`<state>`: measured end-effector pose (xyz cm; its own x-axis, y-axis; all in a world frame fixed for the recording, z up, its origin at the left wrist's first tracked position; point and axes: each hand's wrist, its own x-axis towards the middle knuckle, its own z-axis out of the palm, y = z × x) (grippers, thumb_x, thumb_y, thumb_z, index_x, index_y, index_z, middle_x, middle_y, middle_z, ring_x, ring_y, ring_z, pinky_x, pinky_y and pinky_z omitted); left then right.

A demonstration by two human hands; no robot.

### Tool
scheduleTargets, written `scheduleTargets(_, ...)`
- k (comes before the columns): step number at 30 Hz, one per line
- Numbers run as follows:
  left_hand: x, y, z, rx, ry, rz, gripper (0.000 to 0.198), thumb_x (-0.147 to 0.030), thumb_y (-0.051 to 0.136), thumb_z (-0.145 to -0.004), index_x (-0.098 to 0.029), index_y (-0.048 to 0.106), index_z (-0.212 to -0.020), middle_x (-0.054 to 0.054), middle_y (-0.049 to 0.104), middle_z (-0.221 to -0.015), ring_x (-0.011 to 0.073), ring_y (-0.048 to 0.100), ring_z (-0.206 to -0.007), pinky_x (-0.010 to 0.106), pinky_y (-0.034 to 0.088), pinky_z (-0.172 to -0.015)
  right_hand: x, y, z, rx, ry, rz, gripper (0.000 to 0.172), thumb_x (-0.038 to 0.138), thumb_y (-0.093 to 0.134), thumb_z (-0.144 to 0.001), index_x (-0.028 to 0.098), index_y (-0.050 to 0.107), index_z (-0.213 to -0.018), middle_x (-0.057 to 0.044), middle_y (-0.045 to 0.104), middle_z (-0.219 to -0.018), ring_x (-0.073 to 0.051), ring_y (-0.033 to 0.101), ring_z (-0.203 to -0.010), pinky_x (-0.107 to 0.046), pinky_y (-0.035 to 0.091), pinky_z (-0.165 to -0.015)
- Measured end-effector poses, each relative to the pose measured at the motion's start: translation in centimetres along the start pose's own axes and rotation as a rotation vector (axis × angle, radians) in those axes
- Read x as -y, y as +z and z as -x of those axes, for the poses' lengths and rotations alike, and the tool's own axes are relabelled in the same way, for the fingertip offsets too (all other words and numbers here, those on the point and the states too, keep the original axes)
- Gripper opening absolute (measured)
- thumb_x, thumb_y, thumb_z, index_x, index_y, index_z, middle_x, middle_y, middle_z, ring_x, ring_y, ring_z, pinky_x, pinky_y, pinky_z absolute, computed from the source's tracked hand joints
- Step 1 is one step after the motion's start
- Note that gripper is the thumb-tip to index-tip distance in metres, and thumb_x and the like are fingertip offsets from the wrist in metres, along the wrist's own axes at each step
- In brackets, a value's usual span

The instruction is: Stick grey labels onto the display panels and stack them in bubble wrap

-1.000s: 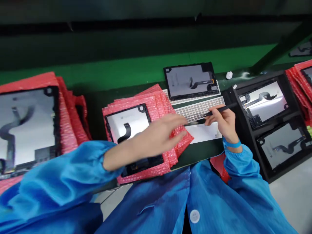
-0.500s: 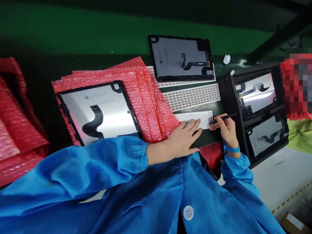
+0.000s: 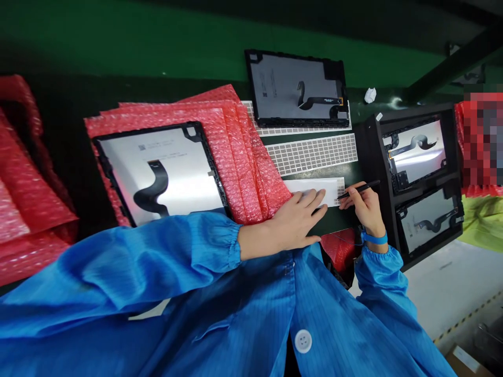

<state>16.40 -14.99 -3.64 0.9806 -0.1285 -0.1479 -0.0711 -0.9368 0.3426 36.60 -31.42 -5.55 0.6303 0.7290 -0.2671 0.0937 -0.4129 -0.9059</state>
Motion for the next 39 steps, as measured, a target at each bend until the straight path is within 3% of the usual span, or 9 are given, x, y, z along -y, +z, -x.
scheduleTargets(9, 0.3, 0.6, -0.4, -0.042, -0.006, 0.040, 0.084, -0.066, 0.070, -0.095, -0.010, 0.058, -0.157, 0.027, 0.040, -0.173, 0.0460, 0.045, -0.153, 0.054, 0.040, -0.116, 0.0, -0.5, -0.9, 0.002, 0.052, -0.117, 0.050, 0.071, 0.075, -0.090, 0.023, 0.061, -0.092, 0.002, 0.074, -0.062, -0.017, 0.073, -0.048, -0.027, 0.061, -0.050)
scheduleTargets(14, 0.0, 0.1, -1.0, -0.046, -0.007, 0.076, 0.084, -0.067, 0.069, -0.096, -0.009, 0.060, -0.155, 0.028, 0.041, -0.172, 0.0464, 0.046, -0.153, 0.054, 0.042, -0.116, 2.2, -0.1, -1.2, -0.040, -0.049, -0.162, 0.045, 0.068, 0.073, -0.092, 0.026, 0.057, -0.090, 0.006, 0.068, -0.058, -0.017, 0.067, -0.041, -0.029, 0.059, -0.045)
scheduleTargets(17, -0.4, -1.4, 0.8, -0.108, -0.030, 0.119, 0.088, -0.070, 0.069, -0.095, -0.006, 0.059, -0.154, 0.028, 0.041, -0.172, 0.0467, 0.045, -0.155, 0.056, 0.041, -0.122, 4.4, 0.5, -1.8, -0.056, -0.125, -0.140, 0.040, 0.064, 0.073, -0.094, 0.026, 0.059, -0.091, 0.004, 0.071, -0.061, -0.017, 0.066, -0.041, -0.029, 0.057, -0.045)
scheduleTargets(20, 0.0, -3.0, 5.8, -0.320, -0.086, 0.185, 0.080, -0.065, 0.064, -0.100, -0.006, 0.060, -0.153, 0.026, 0.049, -0.168, 0.0417, 0.047, -0.155, 0.052, 0.043, -0.125, 5.7, 0.7, -2.5, -0.046, -0.153, -0.079, 0.036, 0.060, 0.074, -0.095, 0.026, 0.063, -0.093, 0.001, 0.075, -0.065, -0.017, 0.068, -0.045, -0.029, 0.056, -0.047)
scheduleTargets(24, 1.8, -2.8, 14.8, -0.652, -0.341, 0.341, 0.050, -0.042, 0.054, -0.109, -0.029, 0.059, -0.157, 0.012, 0.068, -0.148, 0.0291, 0.066, -0.136, 0.044, 0.057, -0.114, 4.5, -0.2, -2.4, -0.067, -0.082, 0.004, 0.037, 0.061, 0.075, -0.094, 0.025, 0.065, -0.094, 0.000, 0.076, -0.065, -0.018, 0.069, -0.045, -0.028, 0.055, -0.047)
scheduleTargets(28, 2.8, 0.2, 21.1, -0.929, -0.750, 0.340, 0.064, -0.029, 0.065, -0.100, -0.052, 0.054, -0.159, 0.000, 0.067, -0.150, 0.0325, 0.067, -0.134, 0.056, 0.055, -0.116, 2.1, -1.0, -1.4, -0.098, 0.012, 0.065, 0.042, 0.065, 0.073, -0.093, 0.024, 0.064, -0.095, 0.001, 0.074, -0.063, -0.019, 0.071, -0.047, -0.029, 0.055, -0.047)
scheduleTargets(33, 1.9, 4.3, 23.3, -1.025, -1.093, 0.419, 0.074, -0.043, 0.071, -0.087, -0.030, 0.060, -0.159, 0.009, 0.053, -0.167, 0.0432, 0.048, -0.155, 0.067, 0.038, -0.128, 0.7, -0.8, -0.9, -0.115, 0.024, 0.070, 0.047, 0.071, 0.074, -0.090, 0.025, 0.064, -0.094, 0.001, 0.074, -0.061, -0.022, 0.074, -0.050, -0.031, 0.058, -0.047)
scheduleTargets(36, 2.1, 5.1, 23.0, -1.111, -1.279, 0.741, 0.091, -0.055, 0.079, -0.076, -0.023, 0.060, -0.158, 0.014, 0.061, -0.159, 0.0422, 0.059, -0.145, 0.065, 0.046, -0.124, 0.5, -0.7, -1.0, -0.098, 0.015, 0.055, 0.046, 0.070, 0.075, -0.090, 0.026, 0.064, -0.092, 0.002, 0.074, -0.061, -0.021, 0.073, -0.049, -0.031, 0.058, -0.047)
scheduleTargets(39, 3.5, 4.3, 22.5, -1.137, -1.461, 0.928, 0.107, -0.063, 0.091, -0.056, -0.021, 0.066, -0.152, 0.014, 0.072, -0.143, 0.0407, 0.067, -0.132, 0.064, 0.053, -0.117, 0.4, -0.6, -1.2, -0.079, 0.005, 0.055, 0.046, 0.070, 0.075, -0.090, 0.025, 0.064, -0.090, 0.003, 0.073, -0.059, -0.019, 0.071, -0.047, -0.029, 0.056, -0.046)
